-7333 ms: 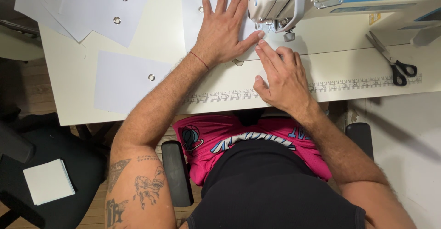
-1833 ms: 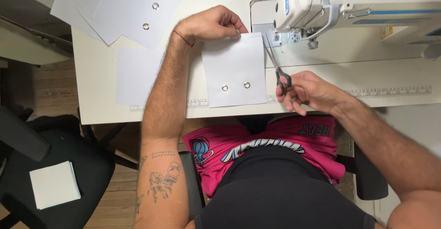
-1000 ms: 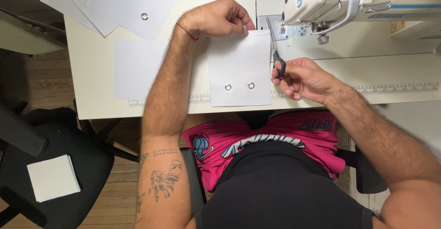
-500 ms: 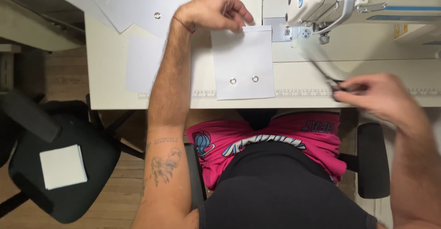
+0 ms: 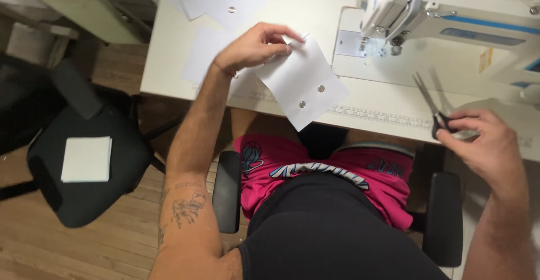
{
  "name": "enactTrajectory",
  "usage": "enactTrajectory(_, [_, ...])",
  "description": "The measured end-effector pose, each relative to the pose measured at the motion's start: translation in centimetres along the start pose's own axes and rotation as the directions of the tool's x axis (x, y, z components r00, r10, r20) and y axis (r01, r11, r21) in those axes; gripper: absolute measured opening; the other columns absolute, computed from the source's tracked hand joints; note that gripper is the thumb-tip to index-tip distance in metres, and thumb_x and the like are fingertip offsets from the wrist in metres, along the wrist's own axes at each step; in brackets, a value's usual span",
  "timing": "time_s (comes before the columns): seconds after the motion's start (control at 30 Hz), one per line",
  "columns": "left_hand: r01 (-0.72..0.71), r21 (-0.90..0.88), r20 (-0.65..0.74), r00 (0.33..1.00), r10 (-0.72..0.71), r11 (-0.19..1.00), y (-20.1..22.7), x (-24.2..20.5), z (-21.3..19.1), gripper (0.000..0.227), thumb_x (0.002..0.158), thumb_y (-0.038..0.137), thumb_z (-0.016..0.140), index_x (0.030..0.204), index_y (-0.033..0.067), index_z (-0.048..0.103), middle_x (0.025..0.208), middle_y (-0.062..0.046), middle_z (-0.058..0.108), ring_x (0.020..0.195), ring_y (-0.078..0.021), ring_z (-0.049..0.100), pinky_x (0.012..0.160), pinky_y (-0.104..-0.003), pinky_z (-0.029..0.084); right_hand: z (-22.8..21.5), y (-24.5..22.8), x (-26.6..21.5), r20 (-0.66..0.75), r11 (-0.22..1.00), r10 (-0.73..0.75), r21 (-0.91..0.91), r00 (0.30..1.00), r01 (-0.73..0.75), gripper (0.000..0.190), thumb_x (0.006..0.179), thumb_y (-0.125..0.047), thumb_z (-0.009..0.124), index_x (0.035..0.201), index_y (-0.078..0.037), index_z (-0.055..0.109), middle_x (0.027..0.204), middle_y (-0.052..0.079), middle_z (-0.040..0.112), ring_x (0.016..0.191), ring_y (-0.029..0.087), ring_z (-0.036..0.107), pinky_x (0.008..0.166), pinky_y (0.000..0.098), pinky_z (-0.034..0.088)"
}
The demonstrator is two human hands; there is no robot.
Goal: Trimming and organizing small leather pieces with grommets using scissors at a sewing station
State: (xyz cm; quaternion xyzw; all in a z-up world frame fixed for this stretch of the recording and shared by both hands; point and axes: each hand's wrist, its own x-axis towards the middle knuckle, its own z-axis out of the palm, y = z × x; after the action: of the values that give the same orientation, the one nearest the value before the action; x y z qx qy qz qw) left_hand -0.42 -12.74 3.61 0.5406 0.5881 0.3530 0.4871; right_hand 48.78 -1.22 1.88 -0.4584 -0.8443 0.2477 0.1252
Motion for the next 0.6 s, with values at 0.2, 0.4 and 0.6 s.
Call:
enactTrajectory(0.2, [-0.164, -0.079, -0.171, 0.974, 0.149, 0.983, 1.7, -9.0, 3.4, 0.045, 0.096, -0.007, 0.041, 0.127, 0.0052, 0.070, 0.130, -0.011, 0.072, 0.115, -0.0156, 0.068, 0.093, -0.026, 0.060, 3.5, -2.9, -0.9, 0.072, 0.782, -0.109, 0.622, 0.991, 0.040, 0.021, 0.086, 0.010, 0.074, 0.107, 0.009, 0.072, 0.117, 0.016, 0.070, 0.086, 0.019, 0.065, 0.079, 0.0294, 0.064])
enactTrajectory(0.4, [-0.053, 0.483, -0.561, 0.748, 0.355, 0.874, 5.2, -15.9, 8.0, 0.021, 0.086, 0.010, 0.084, 0.106, 0.0180, 0.080, 0.090, 0.001, 0.073, 0.077, -0.0128, 0.069, 0.075, -0.028, 0.055, 4.2, -10.8, -2.1, 0.086, 0.587, -0.345, 0.797, 0.935, 0.144, 0.020, 0.089, -0.005, 0.073, 0.105, 0.007, 0.072, 0.102, 0.017, 0.074, 0.074, 0.021, 0.073, 0.074, 0.0241, 0.062])
enactTrajectory(0.6, [0.190, 0.637, -0.704, 0.539, 0.463, 0.747, 4.5, -21.5, 11.3, 0.017, 0.088, 0.041, 0.075, 0.090, 0.0238, 0.072, 0.114, 0.000, 0.063, 0.111, -0.0244, 0.060, 0.094, -0.041, 0.041, 8.2, -14.0, -3.3, 0.202, 0.263, -0.464, 0.961, 0.863, -0.084, 0.027, 0.088, -0.004, 0.074, 0.104, 0.017, 0.066, 0.102, 0.027, 0.068, 0.072, 0.027, 0.074, 0.058, 0.0359, 0.066])
